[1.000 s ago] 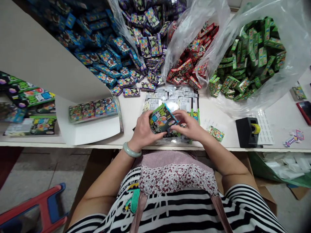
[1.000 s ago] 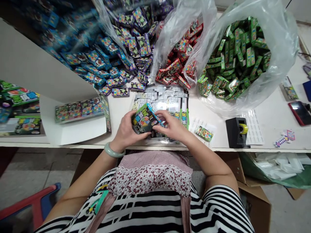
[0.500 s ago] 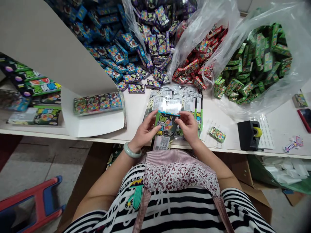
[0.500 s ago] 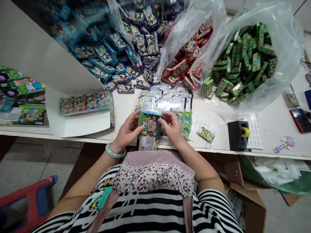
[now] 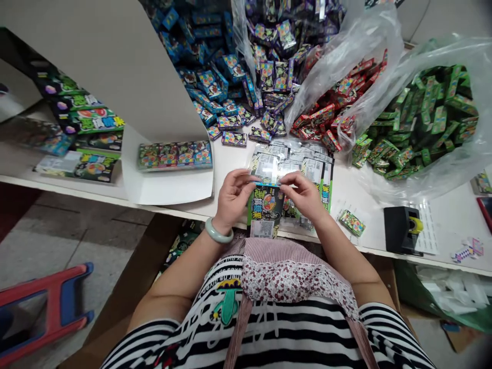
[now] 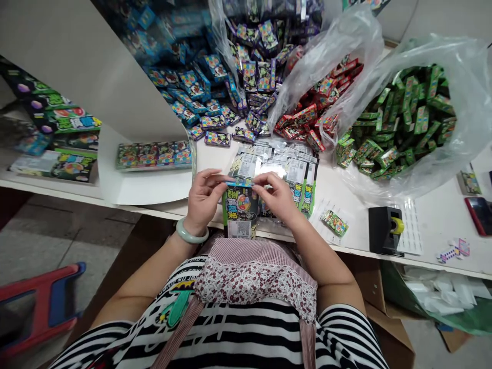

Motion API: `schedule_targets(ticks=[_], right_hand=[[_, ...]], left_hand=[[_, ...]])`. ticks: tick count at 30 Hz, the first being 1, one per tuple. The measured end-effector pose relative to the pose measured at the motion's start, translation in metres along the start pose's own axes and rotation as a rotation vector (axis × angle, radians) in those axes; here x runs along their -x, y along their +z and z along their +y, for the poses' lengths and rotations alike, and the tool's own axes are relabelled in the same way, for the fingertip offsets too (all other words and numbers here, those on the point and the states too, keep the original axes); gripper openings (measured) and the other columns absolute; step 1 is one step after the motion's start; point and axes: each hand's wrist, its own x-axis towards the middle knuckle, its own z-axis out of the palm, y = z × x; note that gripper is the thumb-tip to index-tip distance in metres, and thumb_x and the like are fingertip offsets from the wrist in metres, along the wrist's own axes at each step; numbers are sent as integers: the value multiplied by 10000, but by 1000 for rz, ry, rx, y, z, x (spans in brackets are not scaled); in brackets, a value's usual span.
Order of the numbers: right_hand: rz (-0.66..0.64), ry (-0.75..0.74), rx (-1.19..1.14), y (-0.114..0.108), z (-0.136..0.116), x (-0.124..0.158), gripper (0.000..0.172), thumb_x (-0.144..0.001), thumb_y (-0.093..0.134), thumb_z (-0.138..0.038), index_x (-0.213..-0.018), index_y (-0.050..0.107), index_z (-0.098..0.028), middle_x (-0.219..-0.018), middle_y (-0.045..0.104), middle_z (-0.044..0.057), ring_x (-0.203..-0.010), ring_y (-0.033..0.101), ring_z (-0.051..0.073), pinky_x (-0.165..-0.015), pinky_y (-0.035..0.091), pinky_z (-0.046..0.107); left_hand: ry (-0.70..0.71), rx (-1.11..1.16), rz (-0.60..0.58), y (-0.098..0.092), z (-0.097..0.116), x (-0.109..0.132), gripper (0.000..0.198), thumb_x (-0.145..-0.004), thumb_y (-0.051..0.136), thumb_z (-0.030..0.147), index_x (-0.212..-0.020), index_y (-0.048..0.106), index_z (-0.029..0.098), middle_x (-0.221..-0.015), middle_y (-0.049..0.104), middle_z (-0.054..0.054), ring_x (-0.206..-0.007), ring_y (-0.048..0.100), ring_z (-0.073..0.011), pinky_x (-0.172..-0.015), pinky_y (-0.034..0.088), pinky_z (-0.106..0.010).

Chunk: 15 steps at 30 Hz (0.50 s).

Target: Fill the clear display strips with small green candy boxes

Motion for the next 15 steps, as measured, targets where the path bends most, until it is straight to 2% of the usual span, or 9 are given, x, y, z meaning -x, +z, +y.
schedule_targets(ticks=[2, 4, 7, 11, 15], right_hand=[[-58, -61, 54, -1, -6, 0, 106, -856, 633, -352, -865, 594, -254, -977, 621, 39, -928, 606, 178, -678, 542, 323], [-96, -73, 72, -2, -12, 0, 142, -847, 653, -364, -822, 579, -245, -983, 627, 35, -908, 603, 168, -669, 530, 314], [-92, 11, 50, 1, -20, -6, 193, -801, 701, -370, -810, 567, -232, -886, 628, 15, -785, 578, 139, -648, 494, 303], [-152, 195, -73, 5, -27, -19, 238, -760, 721, -388, -783, 554, -220, -748, 601, -20, -637, 518, 105, -597, 440, 290], [-215, 204, -80, 4, -31, -25, 258, -753, 726, -380, -717, 530, -215, -701, 590, -29, -634, 504, 101, -609, 430, 283]], left_hand=[[23, 9, -34, -3, 2, 0, 213, -916, 634, 381, -1061, 639, 226, -967, 721, -40, -915, 692, -166, -833, 582, -347], [74, 7, -73, -6, 4, -2, 192, -867, 697, 381, -952, 680, 210, -951, 713, -47, -920, 683, -171, -828, 575, -335], [79, 37, -51, -6, 12, -8, 162, -796, 761, 327, -820, 674, 191, -844, 684, -26, -817, 658, -147, -735, 549, -283], [-31, 37, -60, -4, 26, -19, 138, -764, 754, 255, -736, 643, 178, -732, 646, 5, -681, 595, -114, -629, 494, -242], [-72, 14, -114, -8, 31, -23, 165, -783, 746, 277, -715, 639, 170, -689, 634, 8, -622, 567, -106, -570, 462, -231]])
